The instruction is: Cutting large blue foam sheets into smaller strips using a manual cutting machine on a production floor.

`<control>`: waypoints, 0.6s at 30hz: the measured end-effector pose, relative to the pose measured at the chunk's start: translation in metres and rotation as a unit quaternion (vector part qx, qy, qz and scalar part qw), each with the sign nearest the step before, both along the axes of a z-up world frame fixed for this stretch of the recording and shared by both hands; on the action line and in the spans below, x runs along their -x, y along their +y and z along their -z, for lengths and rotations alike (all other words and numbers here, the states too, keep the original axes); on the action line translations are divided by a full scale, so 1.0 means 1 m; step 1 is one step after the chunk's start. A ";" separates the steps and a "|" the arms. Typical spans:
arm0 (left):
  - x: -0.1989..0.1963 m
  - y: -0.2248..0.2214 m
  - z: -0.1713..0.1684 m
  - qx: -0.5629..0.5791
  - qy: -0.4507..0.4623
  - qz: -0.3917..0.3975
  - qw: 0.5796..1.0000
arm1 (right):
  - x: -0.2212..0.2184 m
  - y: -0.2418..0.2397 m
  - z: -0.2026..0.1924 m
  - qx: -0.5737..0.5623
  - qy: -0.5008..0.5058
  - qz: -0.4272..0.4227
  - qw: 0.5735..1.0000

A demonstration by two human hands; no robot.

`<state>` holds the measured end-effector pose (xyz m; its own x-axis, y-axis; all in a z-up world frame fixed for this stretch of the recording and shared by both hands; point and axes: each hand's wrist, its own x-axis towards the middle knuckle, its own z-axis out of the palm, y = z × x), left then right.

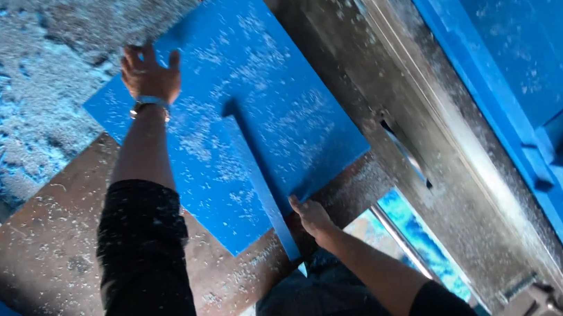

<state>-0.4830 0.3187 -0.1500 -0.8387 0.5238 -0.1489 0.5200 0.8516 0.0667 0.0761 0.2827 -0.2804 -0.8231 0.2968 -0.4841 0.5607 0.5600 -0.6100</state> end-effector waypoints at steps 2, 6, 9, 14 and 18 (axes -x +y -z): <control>-0.002 -0.005 -0.020 -0.098 -0.025 -0.026 0.995 | -0.005 -0.006 0.022 -0.109 -0.009 -0.097 0.989; -0.027 -0.027 -0.027 -0.055 -0.023 -0.023 0.998 | -0.015 -0.004 -0.007 -0.113 -0.005 -0.110 0.988; -0.053 -0.032 -0.050 -0.029 -0.106 -0.057 0.992 | 0.009 0.012 -0.088 0.148 -0.257 0.242 0.924; -0.107 -0.049 -0.045 -0.019 -0.141 -0.043 0.989 | -0.026 -0.003 -0.132 0.359 -0.198 0.471 0.781; -0.151 -0.078 -0.022 -0.047 -0.117 -0.001 0.992 | -0.063 -0.016 -0.153 0.306 -0.232 0.424 0.820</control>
<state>-0.3324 0.2412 -0.1283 -0.7878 0.5434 -0.2900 0.4794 0.8366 0.2652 0.1393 0.2670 -0.1273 -0.1319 0.2518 -0.9587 0.8409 -0.4837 -0.2428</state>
